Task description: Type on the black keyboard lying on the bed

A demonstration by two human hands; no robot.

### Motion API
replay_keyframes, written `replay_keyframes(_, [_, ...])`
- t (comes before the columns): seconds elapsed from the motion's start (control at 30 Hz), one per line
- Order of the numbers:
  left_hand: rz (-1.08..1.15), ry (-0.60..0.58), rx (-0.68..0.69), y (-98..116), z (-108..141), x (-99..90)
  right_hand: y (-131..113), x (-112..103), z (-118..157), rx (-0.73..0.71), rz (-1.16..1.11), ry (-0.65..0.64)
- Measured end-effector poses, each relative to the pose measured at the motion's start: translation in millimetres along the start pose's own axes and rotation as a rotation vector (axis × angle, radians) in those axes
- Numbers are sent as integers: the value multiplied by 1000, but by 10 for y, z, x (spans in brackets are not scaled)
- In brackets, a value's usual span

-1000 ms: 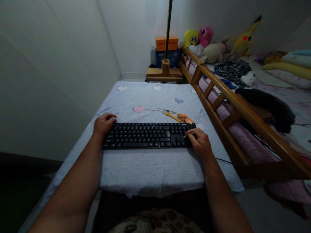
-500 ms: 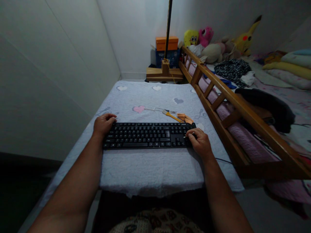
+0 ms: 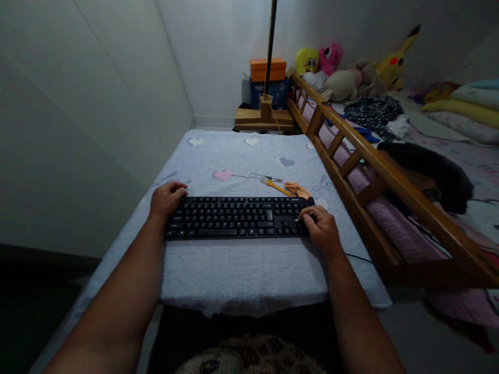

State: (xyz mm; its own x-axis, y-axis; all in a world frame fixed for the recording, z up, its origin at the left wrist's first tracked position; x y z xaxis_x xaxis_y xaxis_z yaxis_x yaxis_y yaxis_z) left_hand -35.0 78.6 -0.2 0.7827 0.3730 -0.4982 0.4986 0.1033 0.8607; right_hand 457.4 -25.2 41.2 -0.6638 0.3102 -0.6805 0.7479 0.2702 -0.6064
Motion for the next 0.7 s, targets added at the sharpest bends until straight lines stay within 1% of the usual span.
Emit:
replay_keyframes(0.13, [-1, -1, 0, -9, -2, 1, -4, -8, -1, -1, -3, 7])
replay_keyframes(0.43, [-20, 8, -10, 48, 20, -6, 31, -4, 11, 11, -1, 20])
replay_keyframes(0.7, [-12, 0, 6, 9, -2, -1, 22, -33, 0, 7, 15, 32])
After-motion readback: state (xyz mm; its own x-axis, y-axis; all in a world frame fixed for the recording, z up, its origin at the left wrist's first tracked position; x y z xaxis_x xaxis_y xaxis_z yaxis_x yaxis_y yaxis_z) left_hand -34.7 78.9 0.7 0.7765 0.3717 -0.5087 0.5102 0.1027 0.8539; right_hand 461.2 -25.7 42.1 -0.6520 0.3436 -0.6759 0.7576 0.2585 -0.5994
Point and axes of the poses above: each hand's wrist, its own z-axis away from the middle knuckle, its own x-axis out of the palm, y = z × x, the point moved 8 cm from there along -z, towards the middle knuckle, and after that the axes turned 9 degrees about z, right-handed, at the moved point
